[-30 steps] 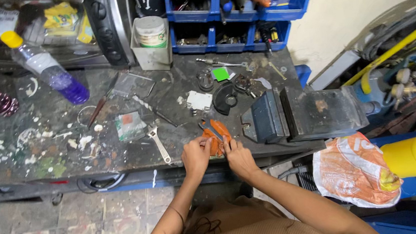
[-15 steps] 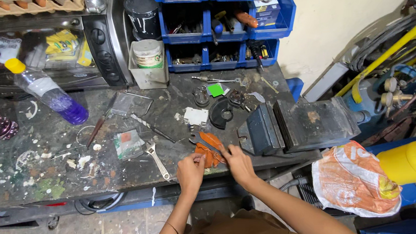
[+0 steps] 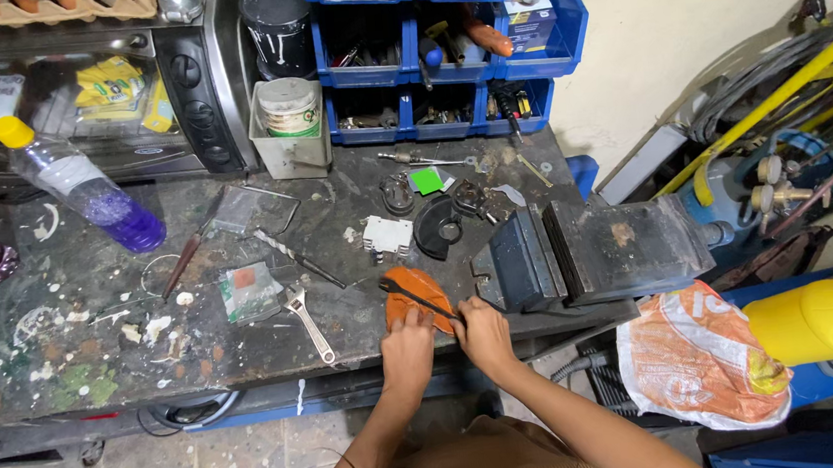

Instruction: The person retrieves parts, small boxes, and wire wheel brushes from storage bins, unboxes a component, and cleans various small mechanical parts with a cloth before fitting them together by hand on the workbench.

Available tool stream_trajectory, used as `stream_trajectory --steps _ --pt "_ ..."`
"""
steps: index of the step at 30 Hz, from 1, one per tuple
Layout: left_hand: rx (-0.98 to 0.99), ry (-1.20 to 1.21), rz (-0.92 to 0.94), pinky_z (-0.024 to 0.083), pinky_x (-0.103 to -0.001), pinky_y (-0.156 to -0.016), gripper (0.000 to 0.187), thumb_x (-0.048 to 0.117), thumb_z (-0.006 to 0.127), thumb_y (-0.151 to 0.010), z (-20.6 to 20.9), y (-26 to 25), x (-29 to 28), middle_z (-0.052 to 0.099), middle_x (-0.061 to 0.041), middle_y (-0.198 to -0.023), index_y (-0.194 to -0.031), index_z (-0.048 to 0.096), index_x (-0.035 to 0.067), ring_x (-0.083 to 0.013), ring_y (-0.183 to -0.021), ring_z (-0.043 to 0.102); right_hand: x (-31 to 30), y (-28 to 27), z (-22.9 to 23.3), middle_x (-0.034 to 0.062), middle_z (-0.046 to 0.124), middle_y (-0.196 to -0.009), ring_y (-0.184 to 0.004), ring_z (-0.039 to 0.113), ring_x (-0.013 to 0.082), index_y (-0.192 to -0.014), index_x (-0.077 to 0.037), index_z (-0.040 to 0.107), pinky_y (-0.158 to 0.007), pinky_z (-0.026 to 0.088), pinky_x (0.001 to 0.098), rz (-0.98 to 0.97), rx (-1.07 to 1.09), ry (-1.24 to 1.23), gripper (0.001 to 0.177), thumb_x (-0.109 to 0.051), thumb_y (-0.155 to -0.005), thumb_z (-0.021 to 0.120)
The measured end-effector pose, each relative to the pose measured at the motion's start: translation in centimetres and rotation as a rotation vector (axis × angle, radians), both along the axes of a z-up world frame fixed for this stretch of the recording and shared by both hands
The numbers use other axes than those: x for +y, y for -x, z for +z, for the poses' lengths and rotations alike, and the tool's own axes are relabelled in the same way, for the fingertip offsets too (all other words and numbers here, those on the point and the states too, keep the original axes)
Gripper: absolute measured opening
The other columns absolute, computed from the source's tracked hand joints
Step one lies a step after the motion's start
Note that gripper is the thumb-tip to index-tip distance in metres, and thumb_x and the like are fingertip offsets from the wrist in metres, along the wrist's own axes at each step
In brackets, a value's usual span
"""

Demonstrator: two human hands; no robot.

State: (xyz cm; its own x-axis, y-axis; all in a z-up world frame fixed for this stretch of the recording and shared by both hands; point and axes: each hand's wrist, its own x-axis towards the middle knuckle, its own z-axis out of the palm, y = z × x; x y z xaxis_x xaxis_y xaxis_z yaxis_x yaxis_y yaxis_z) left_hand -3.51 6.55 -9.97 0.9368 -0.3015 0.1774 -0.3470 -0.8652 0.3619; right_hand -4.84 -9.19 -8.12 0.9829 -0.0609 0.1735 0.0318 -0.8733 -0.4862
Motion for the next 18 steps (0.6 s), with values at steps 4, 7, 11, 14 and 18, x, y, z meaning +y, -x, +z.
stream_trajectory --steps 4,7,11,14,18 --pt "-0.094 -0.214 0.018 0.059 -0.04 -0.071 0.029 0.015 0.068 -0.082 0.0 0.3 -0.4 0.066 -0.005 -0.107 -0.111 0.071 0.013 -0.0273 -0.091 0.069 -0.9 0.8 -1.5 0.0193 0.066 -0.09 -0.087 0.067 0.0408 -0.09 -0.004 0.069 -0.073 0.053 0.0522 0.042 0.003 0.192 0.009 -0.013 -0.091 0.067" --pt "-0.078 -0.207 0.023 0.058 -0.04 -0.07 0.03 0.015 0.065 -0.083 -0.1 0.2 -0.4 0.066 -0.005 -0.107 -0.113 0.071 0.013 -0.0274 -0.09 0.069 -1.6 1.7 -1.5 0.0193 0.066 -0.087 -0.087 0.068 0.0395 -0.089 -0.003 0.067 -0.072 0.054 0.0502 0.067 -0.004 0.3 0.004 -0.005 -0.086 0.064" --pt "-0.057 -0.187 0.027 0.058 -0.04 -0.07 0.028 0.016 0.062 -0.088 -0.4 0.5 -0.3 0.066 -0.004 -0.103 -0.114 0.071 0.014 -0.028 -0.091 0.069 -2.1 3.9 3.2 0.0198 0.066 -0.078 -0.073 0.065 0.0423 -0.079 -0.001 0.065 -0.064 0.052 0.0511 0.056 -0.15 0.096 0.017 -0.015 -0.088 0.071" --pt "-0.147 -0.148 0.031 0.058 -0.039 -0.066 0.036 0.015 0.065 -0.081 -0.3 0.6 0.0 0.067 -0.004 -0.111 -0.117 0.071 0.014 -0.0287 -0.086 0.068 -4.8 6.0 9.7 0.0158 0.071 -0.073 -0.062 0.069 0.0314 -0.081 -0.004 0.074 -0.057 0.053 0.0422 -0.034 -0.327 -0.119 0.012 -0.015 -0.084 0.073" --pt "-0.008 -0.075 0.057 0.059 -0.042 -0.068 0.036 0.02 0.067 -0.085 0.8 0.4 -0.2 0.067 -0.005 -0.106 -0.12 0.07 0.014 -0.0296 -0.088 0.068 -14.9 1.2 16.9 0.0141 0.066 -0.057 -0.045 0.057 0.0204 -0.075 -0.004 0.077 -0.05 0.045 0.0375 -0.274 -0.206 0.033 0.025 -0.022 -0.092 0.075"
